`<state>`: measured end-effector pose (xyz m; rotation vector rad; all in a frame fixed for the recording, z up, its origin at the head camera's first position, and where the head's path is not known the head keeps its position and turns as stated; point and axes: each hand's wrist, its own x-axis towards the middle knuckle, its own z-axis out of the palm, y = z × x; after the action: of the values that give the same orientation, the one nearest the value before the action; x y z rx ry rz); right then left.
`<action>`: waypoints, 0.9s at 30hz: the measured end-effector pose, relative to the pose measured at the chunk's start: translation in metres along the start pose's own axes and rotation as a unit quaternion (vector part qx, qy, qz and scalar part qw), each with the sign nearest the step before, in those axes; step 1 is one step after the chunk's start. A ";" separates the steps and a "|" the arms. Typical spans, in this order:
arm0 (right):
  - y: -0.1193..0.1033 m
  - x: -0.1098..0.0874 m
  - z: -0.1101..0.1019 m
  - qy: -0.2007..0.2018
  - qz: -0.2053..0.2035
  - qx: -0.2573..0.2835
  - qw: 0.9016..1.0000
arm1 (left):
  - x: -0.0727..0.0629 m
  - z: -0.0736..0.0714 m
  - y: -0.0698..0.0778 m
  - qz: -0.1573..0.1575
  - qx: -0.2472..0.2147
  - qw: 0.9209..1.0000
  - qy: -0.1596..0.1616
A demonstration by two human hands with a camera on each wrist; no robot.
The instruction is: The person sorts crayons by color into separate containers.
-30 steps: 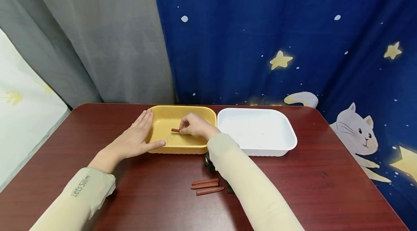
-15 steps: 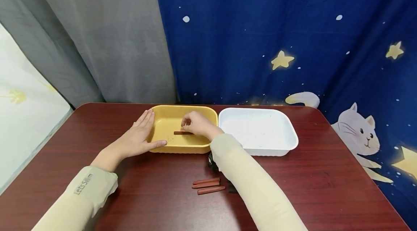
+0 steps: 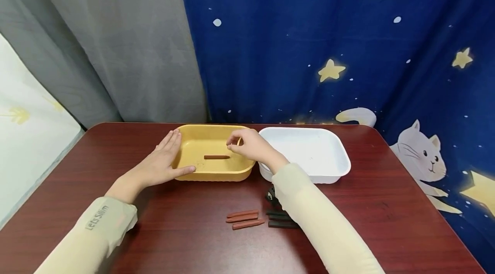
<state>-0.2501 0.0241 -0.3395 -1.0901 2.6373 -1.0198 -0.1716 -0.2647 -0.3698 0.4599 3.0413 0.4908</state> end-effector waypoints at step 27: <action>-0.030 -0.094 0.003 -0.047 -0.053 0.048 0.996 | 0.002 0.000 0.000 0.004 0.009 1.000 -0.005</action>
<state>-0.1622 0.0691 -0.3370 -1.2355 2.4532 -1.0754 -0.1737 -0.2645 -0.3697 0.4732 3.0388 0.4600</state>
